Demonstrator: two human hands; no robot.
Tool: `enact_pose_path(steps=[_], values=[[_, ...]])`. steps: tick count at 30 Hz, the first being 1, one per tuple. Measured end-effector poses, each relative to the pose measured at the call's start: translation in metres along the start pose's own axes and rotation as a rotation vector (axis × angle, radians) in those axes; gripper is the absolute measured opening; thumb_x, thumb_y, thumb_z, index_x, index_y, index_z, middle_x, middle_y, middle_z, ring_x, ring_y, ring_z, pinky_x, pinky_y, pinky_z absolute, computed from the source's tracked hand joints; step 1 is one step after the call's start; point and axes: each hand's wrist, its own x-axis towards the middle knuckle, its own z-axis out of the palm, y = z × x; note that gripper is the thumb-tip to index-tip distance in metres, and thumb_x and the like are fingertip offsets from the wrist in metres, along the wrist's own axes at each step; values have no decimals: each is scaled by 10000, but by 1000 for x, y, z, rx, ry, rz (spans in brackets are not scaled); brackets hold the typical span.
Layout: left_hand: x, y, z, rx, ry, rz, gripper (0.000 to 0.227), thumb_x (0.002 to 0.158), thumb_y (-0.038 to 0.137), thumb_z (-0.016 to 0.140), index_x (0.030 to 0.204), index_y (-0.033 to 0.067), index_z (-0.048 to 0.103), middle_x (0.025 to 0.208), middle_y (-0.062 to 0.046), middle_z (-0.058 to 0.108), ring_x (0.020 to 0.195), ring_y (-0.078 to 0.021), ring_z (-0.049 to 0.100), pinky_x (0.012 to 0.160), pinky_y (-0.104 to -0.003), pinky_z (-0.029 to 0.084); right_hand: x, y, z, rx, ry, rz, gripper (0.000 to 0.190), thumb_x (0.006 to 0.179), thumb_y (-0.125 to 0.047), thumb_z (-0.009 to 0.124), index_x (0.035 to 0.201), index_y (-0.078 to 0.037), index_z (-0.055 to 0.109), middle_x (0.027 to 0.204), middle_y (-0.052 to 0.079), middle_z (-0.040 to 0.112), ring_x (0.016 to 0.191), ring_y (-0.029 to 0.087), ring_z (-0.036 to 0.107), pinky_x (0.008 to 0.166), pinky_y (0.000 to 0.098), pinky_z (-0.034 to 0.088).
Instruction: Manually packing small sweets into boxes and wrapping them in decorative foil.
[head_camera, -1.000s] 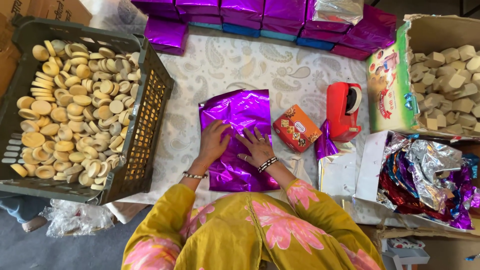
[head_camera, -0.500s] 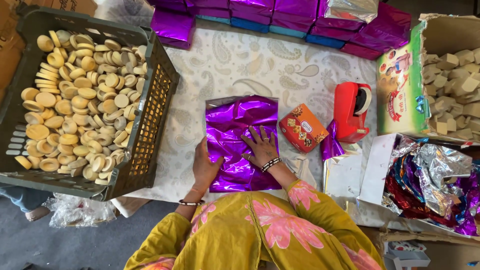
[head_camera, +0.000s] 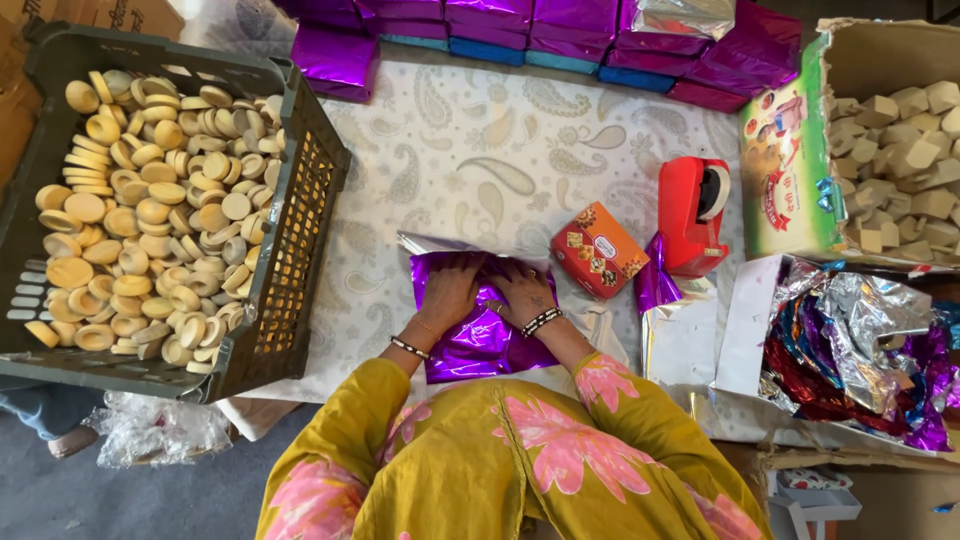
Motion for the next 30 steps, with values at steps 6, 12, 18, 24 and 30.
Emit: enact_pose_path(steps=[6,12,18,24,30], values=[[26,-42,72,-83,116,88,871,762,246,807,1508,99,382,1443,-258,485,1338,-451,470,1082,-551,428,-25,3,-27,-68,262,-83,621,830,-437,741,1392,-214,596,1390,132,576,1271,360,521,1060,521,440],[44,-6,14,100,-116,-81,1130,680,286,887,1597,248,229,1502,-193,416,1359,-408,442,1030,-533,494,-41,41,-47,101,642,-96,314,950,-306,725,1229,-167,688,1364,52,649,1285,286,619,1019,431,542],[51,19,-27,199,-265,-174,1240,651,369,925,1624,272,162,1490,-106,419,1400,-360,382,996,-657,474,-38,111,-90,41,726,129,636,938,-371,733,1418,-9,528,1380,204,603,1271,389,565,1056,498,468],[66,-13,14,64,-244,-213,945,784,567,797,1548,258,334,1577,-130,359,1457,-420,315,1086,-633,399,-27,175,-53,159,407,401,793,899,-499,708,1480,-18,467,1353,244,587,1250,426,543,1030,486,452],[65,-21,33,-62,-189,-184,874,847,634,681,1550,199,397,1583,-151,447,1420,-376,460,1133,-543,426,-30,174,-59,308,241,579,776,826,-591,760,1353,-43,607,1286,251,642,1191,408,616,1015,477,483]])
